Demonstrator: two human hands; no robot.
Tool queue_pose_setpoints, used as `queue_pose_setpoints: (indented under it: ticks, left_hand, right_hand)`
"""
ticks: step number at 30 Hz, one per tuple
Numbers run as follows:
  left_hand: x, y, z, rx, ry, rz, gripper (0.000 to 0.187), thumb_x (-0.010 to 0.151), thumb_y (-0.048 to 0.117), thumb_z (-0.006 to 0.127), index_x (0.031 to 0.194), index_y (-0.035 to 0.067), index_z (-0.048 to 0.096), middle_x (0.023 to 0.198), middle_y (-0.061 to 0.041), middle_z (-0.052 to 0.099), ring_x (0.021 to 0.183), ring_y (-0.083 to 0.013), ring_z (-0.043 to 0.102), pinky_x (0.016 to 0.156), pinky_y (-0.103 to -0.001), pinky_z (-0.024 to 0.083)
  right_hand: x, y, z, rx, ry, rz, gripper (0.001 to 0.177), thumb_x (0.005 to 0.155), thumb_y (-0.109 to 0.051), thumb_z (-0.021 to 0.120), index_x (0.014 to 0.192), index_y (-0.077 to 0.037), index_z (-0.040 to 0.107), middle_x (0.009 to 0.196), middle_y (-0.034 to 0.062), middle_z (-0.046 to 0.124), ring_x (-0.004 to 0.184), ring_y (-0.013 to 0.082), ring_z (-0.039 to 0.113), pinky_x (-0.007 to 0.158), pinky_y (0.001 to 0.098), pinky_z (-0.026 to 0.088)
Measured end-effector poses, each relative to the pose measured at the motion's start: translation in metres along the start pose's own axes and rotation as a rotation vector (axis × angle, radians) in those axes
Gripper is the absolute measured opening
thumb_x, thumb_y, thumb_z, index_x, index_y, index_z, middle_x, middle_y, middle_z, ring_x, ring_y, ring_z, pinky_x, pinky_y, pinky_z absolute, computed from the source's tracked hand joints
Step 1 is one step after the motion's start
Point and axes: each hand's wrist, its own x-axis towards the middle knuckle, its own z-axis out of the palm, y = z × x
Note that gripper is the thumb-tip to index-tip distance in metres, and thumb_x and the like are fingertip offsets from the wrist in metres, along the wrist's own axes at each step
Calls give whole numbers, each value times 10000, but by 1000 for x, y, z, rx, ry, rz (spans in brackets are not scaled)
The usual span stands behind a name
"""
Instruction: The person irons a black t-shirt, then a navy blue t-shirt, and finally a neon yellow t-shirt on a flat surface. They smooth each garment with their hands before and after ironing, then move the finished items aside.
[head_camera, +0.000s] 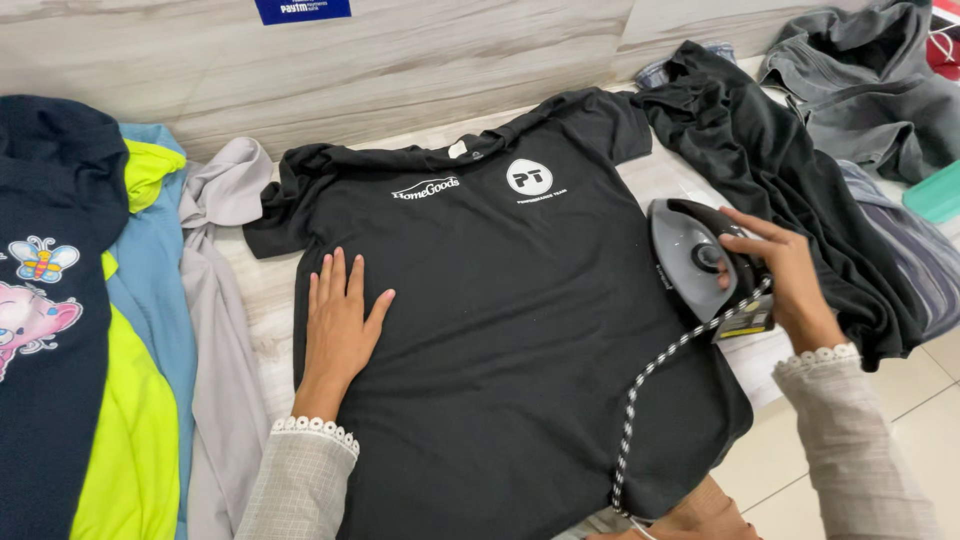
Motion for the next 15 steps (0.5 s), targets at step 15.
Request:
queue_pose_setpoints:
  ticks: [15]
  left_hand:
    - [-115, 65, -55, 55, 29, -86, 734, 976, 427, 568, 1466, -99, 420, 1581, -312, 311, 1499, -421, 259, 1216, -517, 184]
  right_hand:
    - [96, -16, 73, -967, -432, -549, 518, 877, -398, 687, 1370, -240, 662, 1213, 170, 666, 1071, 335, 647, 868, 432, 541]
